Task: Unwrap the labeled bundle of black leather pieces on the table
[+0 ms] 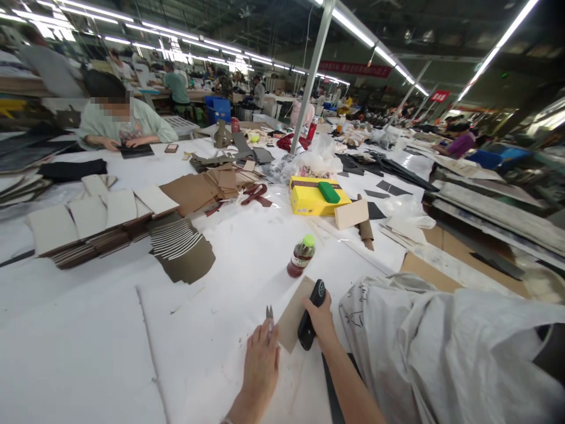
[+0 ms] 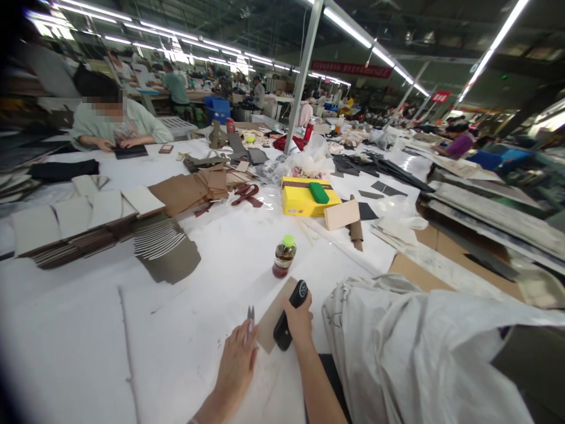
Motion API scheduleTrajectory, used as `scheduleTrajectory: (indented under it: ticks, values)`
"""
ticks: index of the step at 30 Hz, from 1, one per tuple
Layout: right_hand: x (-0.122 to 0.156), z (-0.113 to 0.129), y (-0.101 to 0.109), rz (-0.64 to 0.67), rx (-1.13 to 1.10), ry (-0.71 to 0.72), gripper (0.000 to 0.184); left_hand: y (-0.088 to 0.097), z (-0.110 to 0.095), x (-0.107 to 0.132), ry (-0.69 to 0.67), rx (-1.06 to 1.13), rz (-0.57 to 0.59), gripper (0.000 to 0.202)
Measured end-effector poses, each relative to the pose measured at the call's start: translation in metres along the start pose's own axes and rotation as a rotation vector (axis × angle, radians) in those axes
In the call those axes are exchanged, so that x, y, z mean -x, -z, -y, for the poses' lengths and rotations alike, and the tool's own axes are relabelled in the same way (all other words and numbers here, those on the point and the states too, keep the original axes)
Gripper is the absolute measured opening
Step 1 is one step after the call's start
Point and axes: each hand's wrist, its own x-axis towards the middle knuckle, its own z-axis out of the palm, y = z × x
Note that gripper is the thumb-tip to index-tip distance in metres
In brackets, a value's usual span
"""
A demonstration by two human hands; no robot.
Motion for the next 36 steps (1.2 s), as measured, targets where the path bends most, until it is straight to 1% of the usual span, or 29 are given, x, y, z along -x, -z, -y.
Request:
scheduleTrajectory:
  ticks: [2, 4, 7, 10, 12, 13, 17, 21, 29, 33, 36]
  values:
    - [-0.003, 0.003, -0.01, -0.057, 0.164, -0.032, 0.08, -0.002, 0.008, -0.005, -0.007, 0.041, -0.012, 0.049]
    - [-0.006, 0.007, -0.018, -0.098, 0.316, -0.062, 0.077, -0.004, 0.017, -0.014, -0.019, 0.096, -0.047, 0.054]
    - [-0.012, 0.012, -0.027, -0.118, 0.484, -0.075, 0.07, -0.004, 0.025, -0.027, -0.032, 0.2, -0.082, 0.057]
    - [-0.016, 0.016, -0.033, -0.112, 0.601, -0.067, 0.067, -0.002, 0.024, -0.029, 0.051, 0.25, -0.104, 0.051]
    - [-0.016, 0.017, -0.037, -0.101, 0.66, -0.056, 0.065, -0.001, 0.02, -0.024, 0.098, 0.255, -0.118, 0.05]
    - [-0.016, 0.017, -0.04, -0.095, 0.686, -0.05, 0.065, -0.001, 0.018, -0.02, 0.099, 0.255, -0.122, 0.05]
    - [-0.01, 0.016, -0.046, -0.08, 0.771, -0.038, 0.062, -0.003, 0.019, -0.005, 0.047, 0.249, -0.11, 0.045]
    - [-0.004, 0.016, -0.051, -0.082, 0.848, -0.033, 0.057, -0.004, 0.025, -0.002, 0.014, 0.233, -0.076, 0.041]
    - [-0.001, 0.022, -0.056, -0.097, 0.936, 0.008, 0.053, -0.008, 0.027, 0.001, -0.032, 0.174, -0.124, 0.045]
    - [0.008, 0.027, -0.049, -0.087, 0.927, 0.052, 0.058, -0.007, 0.029, 0.0, -0.06, 0.189, -0.14, 0.049]
    - [0.032, 0.022, -0.029, -0.066, 0.892, 0.161, 0.067, -0.007, 0.029, 0.0, -0.066, 0.221, -0.164, 0.048]
